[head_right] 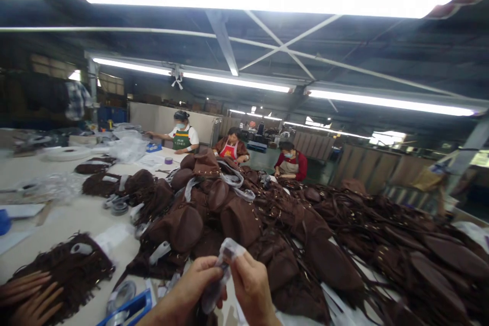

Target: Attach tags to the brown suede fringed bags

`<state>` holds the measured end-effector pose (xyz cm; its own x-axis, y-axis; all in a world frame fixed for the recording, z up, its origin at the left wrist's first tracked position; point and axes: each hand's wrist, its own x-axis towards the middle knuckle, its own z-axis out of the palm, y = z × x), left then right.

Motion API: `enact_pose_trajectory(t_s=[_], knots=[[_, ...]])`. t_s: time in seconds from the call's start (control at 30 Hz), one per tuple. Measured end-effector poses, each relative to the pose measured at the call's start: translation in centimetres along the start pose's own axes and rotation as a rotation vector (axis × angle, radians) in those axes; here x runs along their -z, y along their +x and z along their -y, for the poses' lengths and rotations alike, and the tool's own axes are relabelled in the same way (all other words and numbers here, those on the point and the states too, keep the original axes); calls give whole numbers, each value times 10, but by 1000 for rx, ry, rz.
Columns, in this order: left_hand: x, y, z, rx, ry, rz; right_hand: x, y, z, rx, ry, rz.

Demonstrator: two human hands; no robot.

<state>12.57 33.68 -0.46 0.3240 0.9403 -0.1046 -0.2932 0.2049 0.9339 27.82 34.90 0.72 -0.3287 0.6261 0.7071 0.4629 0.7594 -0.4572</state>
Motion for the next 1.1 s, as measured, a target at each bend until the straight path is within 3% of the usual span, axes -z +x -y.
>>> enact_pose_trajectory(t_s=[0.13, 0.33, 0.57, 0.77, 0.9, 1.1], knots=[[-2, -11, -1, 71, -114, -17, 3, -9, 3, 174, -91, 153], [-3, -25, -6, 55, -260, 74, 6, -26, -2, 404, -68, 257], [-2, -37, 5, 113, -210, 41, -8, -44, -8, 405, -120, 215], [6, -43, 4, 176, -227, 134, -16, -46, 2, 541, -223, 26], [7, -41, 1, 254, -271, 166, -11, -40, 9, 565, -260, 36], [2, -35, 8, 289, -277, 114, -13, -47, 2, 529, -307, 70]])
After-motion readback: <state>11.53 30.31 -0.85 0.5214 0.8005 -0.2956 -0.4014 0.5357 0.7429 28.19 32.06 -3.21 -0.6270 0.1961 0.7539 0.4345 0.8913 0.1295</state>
